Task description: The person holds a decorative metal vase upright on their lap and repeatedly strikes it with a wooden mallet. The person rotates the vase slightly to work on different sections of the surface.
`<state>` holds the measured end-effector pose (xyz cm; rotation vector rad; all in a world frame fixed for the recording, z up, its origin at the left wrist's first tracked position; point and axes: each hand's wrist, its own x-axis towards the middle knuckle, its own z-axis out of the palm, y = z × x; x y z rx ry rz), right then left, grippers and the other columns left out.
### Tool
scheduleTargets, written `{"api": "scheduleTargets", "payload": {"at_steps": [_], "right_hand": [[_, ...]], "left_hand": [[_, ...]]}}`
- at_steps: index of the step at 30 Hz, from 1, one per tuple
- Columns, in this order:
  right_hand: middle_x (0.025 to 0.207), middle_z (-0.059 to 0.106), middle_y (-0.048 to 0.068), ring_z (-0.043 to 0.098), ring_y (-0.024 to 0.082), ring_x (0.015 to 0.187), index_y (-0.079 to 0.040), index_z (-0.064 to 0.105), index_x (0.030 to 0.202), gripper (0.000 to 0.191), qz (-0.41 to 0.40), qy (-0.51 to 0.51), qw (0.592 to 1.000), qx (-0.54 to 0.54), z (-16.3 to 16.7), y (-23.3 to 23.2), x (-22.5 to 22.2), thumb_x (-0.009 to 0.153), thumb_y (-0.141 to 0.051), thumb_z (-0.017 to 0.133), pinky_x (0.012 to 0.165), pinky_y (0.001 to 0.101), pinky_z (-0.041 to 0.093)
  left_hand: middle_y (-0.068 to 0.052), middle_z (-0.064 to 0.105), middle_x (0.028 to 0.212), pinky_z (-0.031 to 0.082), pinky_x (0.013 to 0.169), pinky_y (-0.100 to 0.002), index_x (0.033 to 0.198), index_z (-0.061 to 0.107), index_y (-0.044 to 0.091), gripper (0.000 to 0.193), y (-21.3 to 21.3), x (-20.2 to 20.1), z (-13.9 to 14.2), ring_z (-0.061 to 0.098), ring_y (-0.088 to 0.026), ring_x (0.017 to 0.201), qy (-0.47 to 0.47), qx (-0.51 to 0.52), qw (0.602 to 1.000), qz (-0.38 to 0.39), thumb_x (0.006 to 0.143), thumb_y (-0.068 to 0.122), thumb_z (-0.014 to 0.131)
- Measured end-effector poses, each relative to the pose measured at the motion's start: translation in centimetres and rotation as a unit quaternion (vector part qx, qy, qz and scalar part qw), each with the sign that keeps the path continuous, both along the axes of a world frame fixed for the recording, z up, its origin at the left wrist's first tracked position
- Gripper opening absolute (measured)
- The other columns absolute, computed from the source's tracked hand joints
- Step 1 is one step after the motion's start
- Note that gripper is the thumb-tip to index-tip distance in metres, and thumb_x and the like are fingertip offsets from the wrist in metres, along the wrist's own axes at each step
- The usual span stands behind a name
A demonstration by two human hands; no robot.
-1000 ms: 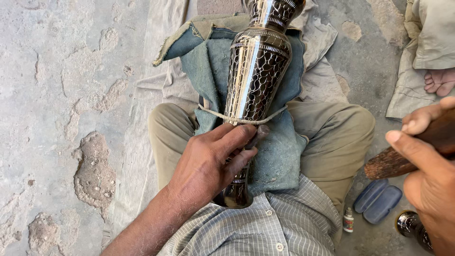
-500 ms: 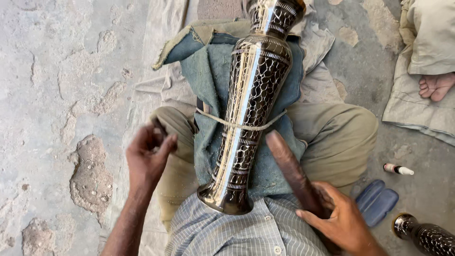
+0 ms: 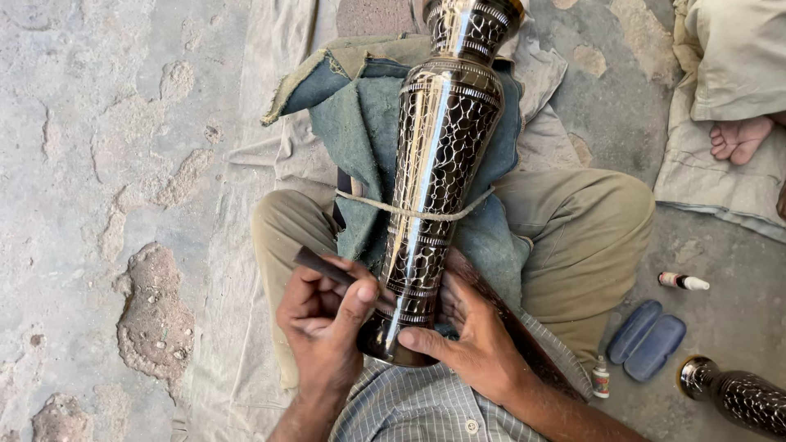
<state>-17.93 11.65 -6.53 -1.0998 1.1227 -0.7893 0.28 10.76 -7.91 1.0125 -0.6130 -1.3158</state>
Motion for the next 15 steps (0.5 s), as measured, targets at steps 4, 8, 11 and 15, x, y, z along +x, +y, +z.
{"api": "scheduleTargets", "payload": {"at_steps": [4, 8, 11, 15], "right_hand": [[0.114, 0.078, 0.013, 0.078, 0.022, 0.105, 0.002, 0.057, 0.135, 0.066, 0.038, 0.138, 0.99, -0.016, 1.2, 0.0, -1.0, 0.085, -0.033, 0.081, 0.09, 0.0348, 0.063], [0.113, 0.073, 0.019, 0.073, 0.027, 0.096, 0.002, 0.064, 0.124, 0.063, -0.014, 0.45, 0.841, -0.299, 1.6, 2.8, -6.2, 0.08, -0.038, 0.085, 0.081, 0.0374, 0.06], [0.106, 0.074, 0.015, 0.073, 0.026, 0.092, -0.002, 0.067, 0.12, 0.067, 0.049, 0.558, 0.814, -0.154, -0.7, 5.1, -10.6, 0.073, -0.045, 0.089, 0.078, 0.0397, 0.059], [0.091, 0.079, 0.013, 0.074, 0.021, 0.077, -0.006, 0.073, 0.115, 0.045, -0.017, 0.357, 0.928, 0.105, -3.1, 7.4, -14.3, 0.075, -0.024, 0.085, 0.068, 0.0374, 0.061]], "left_hand": [[-0.01, 0.076, 0.084, 0.067, 0.063, -0.029, 0.103, 0.066, -0.001, 0.023, -1.7, 0.3, 0.8, 0.077, -0.014, 0.072, -0.154, 0.033, 0.987, -0.019, 0.091, 0.014, 0.078], [-0.008, 0.077, 0.095, 0.067, 0.071, -0.026, 0.105, 0.067, 0.001, 0.02, -2.5, 0.5, 2.7, 0.077, -0.013, 0.084, -0.31, -0.059, 0.941, -0.123, 0.092, 0.011, 0.08], [-0.008, 0.075, 0.104, 0.068, 0.077, -0.027, 0.11, 0.067, 0.003, 0.023, -3.5, -0.4, 4.2, 0.077, -0.014, 0.091, -0.416, -0.157, 0.881, -0.163, 0.093, 0.012, 0.08], [-0.006, 0.074, 0.1, 0.069, 0.075, -0.024, 0.117, 0.068, 0.004, 0.028, -4.6, -1.8, 5.9, 0.078, -0.012, 0.089, -0.42, -0.117, 0.872, -0.223, 0.093, 0.011, 0.079]]}}
